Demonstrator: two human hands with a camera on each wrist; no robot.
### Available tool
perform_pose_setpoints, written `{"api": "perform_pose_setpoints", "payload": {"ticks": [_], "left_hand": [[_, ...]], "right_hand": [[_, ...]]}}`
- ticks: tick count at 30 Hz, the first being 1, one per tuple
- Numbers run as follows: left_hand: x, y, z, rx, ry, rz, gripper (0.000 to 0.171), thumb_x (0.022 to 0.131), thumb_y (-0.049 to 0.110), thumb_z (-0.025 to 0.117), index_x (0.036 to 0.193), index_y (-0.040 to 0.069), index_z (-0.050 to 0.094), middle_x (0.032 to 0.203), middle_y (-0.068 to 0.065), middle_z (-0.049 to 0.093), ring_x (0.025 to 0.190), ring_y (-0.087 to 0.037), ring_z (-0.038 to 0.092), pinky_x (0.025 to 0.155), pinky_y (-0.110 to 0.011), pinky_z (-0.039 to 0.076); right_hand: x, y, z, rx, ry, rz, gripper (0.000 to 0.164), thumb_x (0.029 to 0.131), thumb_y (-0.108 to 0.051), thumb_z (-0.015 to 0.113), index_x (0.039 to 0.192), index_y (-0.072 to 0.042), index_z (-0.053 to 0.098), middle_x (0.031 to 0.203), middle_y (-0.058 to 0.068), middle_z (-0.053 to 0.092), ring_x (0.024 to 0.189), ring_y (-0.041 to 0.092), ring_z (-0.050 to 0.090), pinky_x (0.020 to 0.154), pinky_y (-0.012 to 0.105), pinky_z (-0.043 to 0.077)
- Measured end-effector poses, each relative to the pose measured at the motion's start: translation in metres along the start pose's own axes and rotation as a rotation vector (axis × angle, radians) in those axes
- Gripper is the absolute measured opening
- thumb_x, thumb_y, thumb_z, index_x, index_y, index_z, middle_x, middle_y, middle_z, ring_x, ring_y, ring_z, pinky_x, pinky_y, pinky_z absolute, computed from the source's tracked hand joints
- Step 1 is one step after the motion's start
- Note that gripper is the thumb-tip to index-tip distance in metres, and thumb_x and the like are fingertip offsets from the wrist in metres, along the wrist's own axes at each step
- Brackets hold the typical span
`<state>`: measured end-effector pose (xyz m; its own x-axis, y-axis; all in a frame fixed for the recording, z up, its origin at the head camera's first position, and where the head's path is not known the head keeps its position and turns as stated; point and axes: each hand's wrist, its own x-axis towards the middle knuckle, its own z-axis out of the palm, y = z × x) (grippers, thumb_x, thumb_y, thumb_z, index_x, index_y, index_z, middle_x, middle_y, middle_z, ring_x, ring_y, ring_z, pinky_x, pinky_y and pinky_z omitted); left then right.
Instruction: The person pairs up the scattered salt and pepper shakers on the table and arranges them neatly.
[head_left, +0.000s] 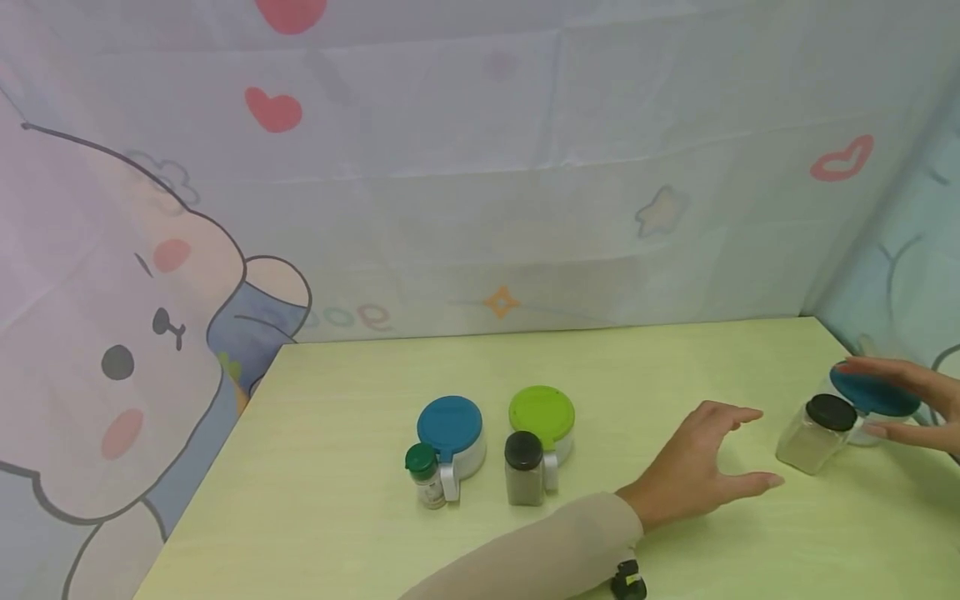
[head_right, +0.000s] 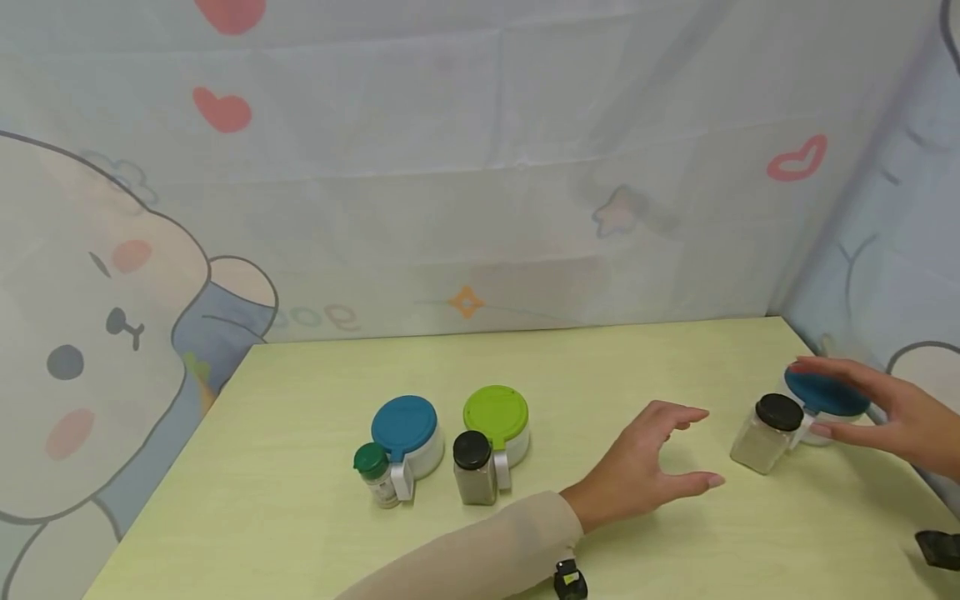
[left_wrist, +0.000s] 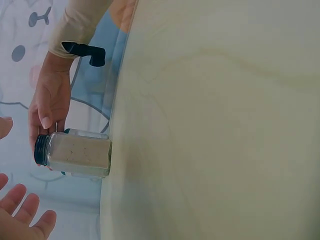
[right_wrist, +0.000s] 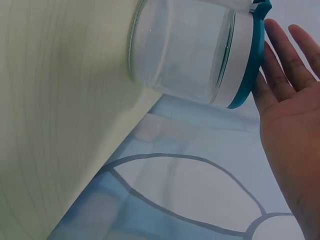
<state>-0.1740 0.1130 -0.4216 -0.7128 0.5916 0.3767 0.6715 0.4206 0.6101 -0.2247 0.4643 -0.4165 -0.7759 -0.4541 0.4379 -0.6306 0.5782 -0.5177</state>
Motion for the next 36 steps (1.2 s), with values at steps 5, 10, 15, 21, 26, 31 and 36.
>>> {"api": "perform_pose_setpoints", "payload": {"ticks": [5, 10, 15, 21, 26, 31, 36], "left_hand": [[0.006, 0.002, 0.002, -0.003, -0.031, -0.022, 0.067, 0.093, 0.044, 0.073, 0.151, 0.024, 0.045, 0.143, 0.015, 0.047, 0.125, 0.007, 0.044, 0.100, -0.006, 0.035], [0.011, 0.004, 0.005, 0.010, -0.049, -0.035, 0.068, 0.092, 0.045, 0.073, 0.151, 0.026, 0.044, 0.142, 0.016, 0.047, 0.125, 0.007, 0.043, 0.100, -0.006, 0.035], [0.017, 0.008, 0.007, 0.028, -0.063, -0.036, 0.069, 0.092, 0.047, 0.073, 0.151, 0.027, 0.044, 0.141, 0.016, 0.047, 0.123, 0.009, 0.043, 0.099, -0.005, 0.033], [0.022, 0.010, 0.009, 0.016, -0.088, -0.055, 0.069, 0.092, 0.046, 0.073, 0.152, 0.028, 0.043, 0.140, 0.017, 0.046, 0.125, 0.009, 0.042, 0.100, -0.007, 0.036], [0.025, 0.009, 0.010, 0.016, -0.097, -0.055, 0.071, 0.091, 0.046, 0.075, 0.151, 0.027, 0.043, 0.139, 0.016, 0.047, 0.124, 0.008, 0.044, 0.098, -0.007, 0.036], [0.028, 0.009, 0.011, 0.029, -0.105, -0.057, 0.071, 0.091, 0.047, 0.074, 0.151, 0.028, 0.043, 0.139, 0.016, 0.047, 0.123, 0.008, 0.044, 0.098, -0.006, 0.036], [0.032, 0.008, 0.014, 0.036, -0.118, -0.064, 0.070, 0.092, 0.047, 0.074, 0.152, 0.028, 0.043, 0.140, 0.015, 0.046, 0.121, 0.008, 0.045, 0.097, -0.005, 0.036]], "right_hand": [[-0.003, 0.005, 0.000, -0.007, 0.020, -0.012, 0.095, 0.064, 0.023, 0.080, 0.149, 0.003, 0.043, 0.147, -0.021, 0.046, 0.131, -0.010, 0.040, 0.096, 0.005, 0.028], [-0.005, 0.015, -0.001, -0.063, 0.033, -0.041, 0.097, 0.060, 0.022, 0.083, 0.148, 0.003, 0.046, 0.148, -0.023, 0.044, 0.132, -0.011, 0.039, 0.098, 0.003, 0.027], [-0.006, 0.026, -0.004, -0.124, 0.031, -0.077, 0.102, 0.056, 0.022, 0.086, 0.148, 0.002, 0.046, 0.149, -0.024, 0.042, 0.135, -0.011, 0.036, 0.101, 0.003, 0.026], [-0.010, 0.038, -0.005, -0.181, 0.035, -0.064, 0.107, 0.056, 0.017, 0.089, 0.151, -0.004, 0.045, 0.150, -0.027, 0.038, 0.135, -0.014, 0.032, 0.102, 0.000, 0.021], [-0.012, 0.045, -0.006, -0.179, 0.047, -0.076, 0.108, 0.054, 0.019, 0.088, 0.150, -0.003, 0.045, 0.148, -0.030, 0.040, 0.137, -0.014, 0.030, 0.106, 0.000, 0.017], [-0.012, 0.047, -0.006, -0.146, 0.060, -0.088, 0.107, 0.052, 0.024, 0.086, 0.148, 0.001, 0.046, 0.148, -0.029, 0.041, 0.139, -0.011, 0.033, 0.109, 0.002, 0.018], [-0.013, 0.045, -0.002, -0.134, 0.088, -0.047, 0.105, 0.053, 0.023, 0.086, 0.148, 0.000, 0.047, 0.147, -0.031, 0.039, 0.135, -0.015, 0.033, 0.107, 0.000, 0.017]]}}
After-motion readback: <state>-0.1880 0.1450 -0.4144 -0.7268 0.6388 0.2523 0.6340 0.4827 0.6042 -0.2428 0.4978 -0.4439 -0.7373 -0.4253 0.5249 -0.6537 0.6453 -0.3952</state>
